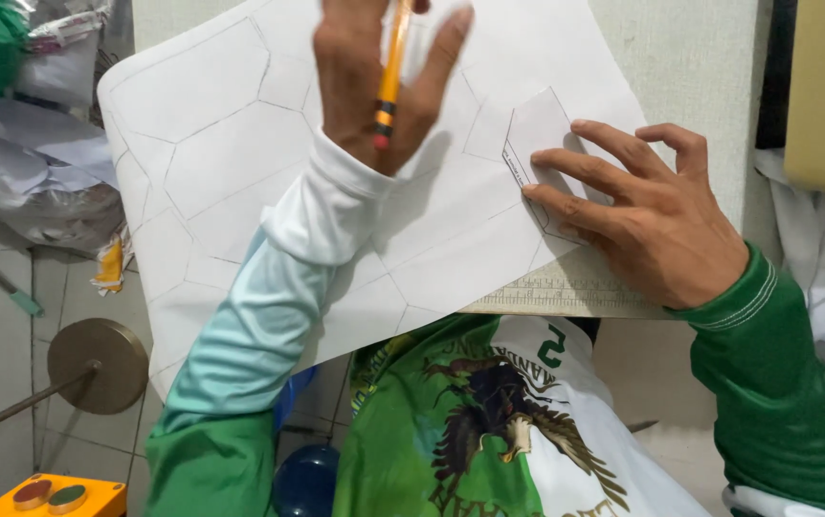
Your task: The person uses a pencil and a small paper template to trace geometric patterns onto a larger sheet of white paper. They repeatedly reposition the template and trace its outline to create a series of connected shapes.
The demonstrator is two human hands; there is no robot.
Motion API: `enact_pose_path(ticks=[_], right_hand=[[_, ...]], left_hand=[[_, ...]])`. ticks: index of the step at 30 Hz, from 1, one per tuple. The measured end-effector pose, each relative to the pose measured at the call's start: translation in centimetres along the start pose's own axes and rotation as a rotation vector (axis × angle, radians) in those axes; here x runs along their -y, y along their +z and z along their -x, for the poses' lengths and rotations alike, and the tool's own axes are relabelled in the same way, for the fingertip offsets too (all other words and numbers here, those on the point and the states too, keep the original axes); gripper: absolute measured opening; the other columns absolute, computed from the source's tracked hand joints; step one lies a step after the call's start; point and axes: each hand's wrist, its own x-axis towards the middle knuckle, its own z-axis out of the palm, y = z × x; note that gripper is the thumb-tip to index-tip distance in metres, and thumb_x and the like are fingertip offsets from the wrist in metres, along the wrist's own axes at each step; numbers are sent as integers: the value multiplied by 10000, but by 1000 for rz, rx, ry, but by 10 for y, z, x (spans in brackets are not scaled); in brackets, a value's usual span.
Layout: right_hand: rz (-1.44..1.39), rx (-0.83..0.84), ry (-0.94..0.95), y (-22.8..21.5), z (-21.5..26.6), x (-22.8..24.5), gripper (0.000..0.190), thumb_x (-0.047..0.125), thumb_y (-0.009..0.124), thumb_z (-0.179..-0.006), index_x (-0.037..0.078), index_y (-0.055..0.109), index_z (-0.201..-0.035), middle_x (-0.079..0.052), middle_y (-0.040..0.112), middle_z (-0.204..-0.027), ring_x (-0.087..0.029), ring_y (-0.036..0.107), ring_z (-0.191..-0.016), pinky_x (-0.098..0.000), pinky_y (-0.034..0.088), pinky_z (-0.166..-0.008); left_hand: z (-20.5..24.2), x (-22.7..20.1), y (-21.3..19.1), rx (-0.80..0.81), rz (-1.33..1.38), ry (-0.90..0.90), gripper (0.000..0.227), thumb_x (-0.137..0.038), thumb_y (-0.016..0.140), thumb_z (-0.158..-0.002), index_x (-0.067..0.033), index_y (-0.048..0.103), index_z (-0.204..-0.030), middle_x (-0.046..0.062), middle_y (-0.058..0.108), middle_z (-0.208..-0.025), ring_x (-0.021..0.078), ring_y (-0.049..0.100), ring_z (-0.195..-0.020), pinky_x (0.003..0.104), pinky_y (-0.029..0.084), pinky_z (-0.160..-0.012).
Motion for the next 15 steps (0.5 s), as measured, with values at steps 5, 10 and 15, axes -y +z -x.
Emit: enact_pose_path(ticks=[5, 10, 15], right_hand=[[48, 43, 65, 1, 2, 1, 478, 186, 822, -929, 264, 633, -1362, 78, 643, -1491, -248, 581, -1419, -465, 269, -1084], [20, 53, 101, 4, 3, 1, 298, 141, 743, -951, 207, 605, -1207, 100, 636, -1488, -233, 572, -1400, -487, 271, -1038], [-24, 30, 97, 7, 5, -3, 187, 147, 726, -985, 152, 542, -1018, 56, 670, -1463, -259, 586, -1390, -505, 279, -1006]], left_hand=[[26, -8, 9, 432, 52, 152, 735, -26, 807, -953, -129, 379, -1542, 89, 684, -1233, 239, 676, -1098, 412, 464, -954], [56, -55, 5, 618, 92, 50, 751, -216, 760, -990, -78, 299, -1566, 159, 578, -1358, 311, 643, -1196, 431, 521, -978], [66, -68, 16, 629, -75, 54, 909, -289, 820, -904, -73, 253, -1581, 125, 566, -1433, 256, 641, -1276, 387, 466, -1036]])
